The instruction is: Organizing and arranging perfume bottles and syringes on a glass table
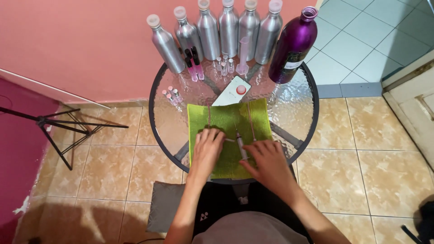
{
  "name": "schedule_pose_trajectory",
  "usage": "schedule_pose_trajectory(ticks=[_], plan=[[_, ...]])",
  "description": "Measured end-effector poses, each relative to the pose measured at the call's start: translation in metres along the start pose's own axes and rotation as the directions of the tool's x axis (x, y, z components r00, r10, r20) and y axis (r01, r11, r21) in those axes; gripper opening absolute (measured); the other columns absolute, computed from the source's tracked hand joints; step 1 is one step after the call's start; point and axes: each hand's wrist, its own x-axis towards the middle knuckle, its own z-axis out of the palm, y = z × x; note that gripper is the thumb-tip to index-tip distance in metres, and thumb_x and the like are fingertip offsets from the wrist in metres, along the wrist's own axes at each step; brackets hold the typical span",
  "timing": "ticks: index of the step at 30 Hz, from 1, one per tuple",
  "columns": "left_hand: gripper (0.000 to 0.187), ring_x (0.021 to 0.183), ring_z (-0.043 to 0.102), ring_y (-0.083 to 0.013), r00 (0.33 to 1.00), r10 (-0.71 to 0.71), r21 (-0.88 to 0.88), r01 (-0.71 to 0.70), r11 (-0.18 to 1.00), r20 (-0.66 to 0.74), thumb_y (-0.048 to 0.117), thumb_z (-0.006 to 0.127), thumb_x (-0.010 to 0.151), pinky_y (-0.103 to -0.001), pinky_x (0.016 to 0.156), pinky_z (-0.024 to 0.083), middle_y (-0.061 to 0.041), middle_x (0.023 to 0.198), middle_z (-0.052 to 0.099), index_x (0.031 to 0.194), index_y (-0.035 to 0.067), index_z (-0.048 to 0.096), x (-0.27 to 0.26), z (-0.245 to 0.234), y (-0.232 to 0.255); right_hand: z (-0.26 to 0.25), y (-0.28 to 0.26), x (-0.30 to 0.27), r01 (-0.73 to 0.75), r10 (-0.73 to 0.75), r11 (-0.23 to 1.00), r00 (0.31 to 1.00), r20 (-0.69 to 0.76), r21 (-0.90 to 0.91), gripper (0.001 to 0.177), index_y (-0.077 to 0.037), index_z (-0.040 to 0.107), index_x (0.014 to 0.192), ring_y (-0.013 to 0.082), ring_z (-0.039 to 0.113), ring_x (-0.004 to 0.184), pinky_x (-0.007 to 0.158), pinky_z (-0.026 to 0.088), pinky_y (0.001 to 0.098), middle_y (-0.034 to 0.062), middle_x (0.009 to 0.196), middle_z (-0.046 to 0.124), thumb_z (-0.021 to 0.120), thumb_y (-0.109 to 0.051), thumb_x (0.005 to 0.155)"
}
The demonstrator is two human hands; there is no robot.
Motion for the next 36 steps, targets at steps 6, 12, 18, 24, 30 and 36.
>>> schedule_pose_trajectory(ticks=[6,12,18,24,30,36], plan=[[0.016,0.095,0.055,-0.0247,0.986,-0.128,-0.332,0.085,0.939,-0.109,0.010,0.067,0.094,-0.039,0.086,0.046,-0.003,0.100,0.059,0.109,0.017,0.069,-0.005,-0.026,-0.004,0.037,0.000,0.009,-0.040,0.032,0.995,0.996,-0.081,-0.088,0.032,-0.024,0.064,0.124,0.0212,0.055,0.102,0.095,0.037,0.0414,0.0008,0.096,0.059,0.068,-0.034,0.094],[0.012,0.077,0.056,-0.0125,0.901,-0.423,-0.805,0.181,0.565,-0.094,0.008,0.073,0.095,-0.030,0.080,0.049,-0.004,0.087,0.061,0.107,0.008,0.073,-0.017,-0.021,-0.021,0.018,0.005,0.008,-0.215,0.223,0.951,0.975,-0.010,0.222,0.031,-0.022,0.065,0.121,0.0251,0.066,0.097,0.089,0.045,0.0402,0.0024,0.096,0.068,0.067,-0.025,0.090],[0.010,0.083,0.061,-0.0080,0.867,-0.497,-0.971,0.136,0.196,0.021,0.016,0.069,0.099,-0.022,0.075,0.048,-0.001,0.086,0.068,0.100,0.006,0.071,-0.028,-0.015,-0.026,-0.060,-0.025,0.011,-0.347,0.319,0.644,0.932,0.173,0.681,0.023,-0.011,0.072,0.115,0.0182,0.067,0.100,0.086,0.048,0.0283,0.0040,0.105,0.069,0.062,-0.007,0.095],[0.016,0.089,0.067,-0.0151,0.868,-0.495,-0.964,0.165,0.209,0.041,0.025,0.059,0.103,-0.026,0.086,0.050,-0.001,0.092,0.066,0.101,0.010,0.064,-0.037,-0.005,-0.031,-0.043,-0.025,-0.001,-0.331,0.315,0.597,0.934,0.167,0.731,0.025,-0.010,0.074,0.116,0.0164,0.063,0.091,0.076,0.046,0.0276,0.0030,0.105,0.068,0.063,-0.003,0.095],[0.017,0.086,0.065,-0.0138,0.886,-0.463,-0.964,0.127,0.232,0.006,0.026,0.060,0.104,-0.025,0.083,0.049,0.000,0.087,0.063,0.101,0.010,0.064,-0.040,-0.008,-0.034,-0.047,-0.035,0.004,-0.304,0.302,0.627,0.943,0.136,0.717,0.021,-0.010,0.074,0.113,0.0177,0.064,0.096,0.080,0.045,0.0279,0.0037,0.107,0.067,0.062,-0.004,0.096],[0.015,0.070,0.047,-0.0072,0.880,-0.474,-0.962,0.139,0.236,0.011,0.023,0.061,0.105,-0.022,0.066,0.036,0.003,0.076,0.053,0.096,0.010,0.063,-0.042,-0.027,-0.026,-0.044,-0.037,0.005,-0.302,0.305,0.633,0.943,0.128,0.713,0.020,-0.010,0.074,0.113,0.0164,0.063,0.094,0.079,0.044,0.0268,0.0031,0.105,0.067,0.063,-0.005,0.097]])
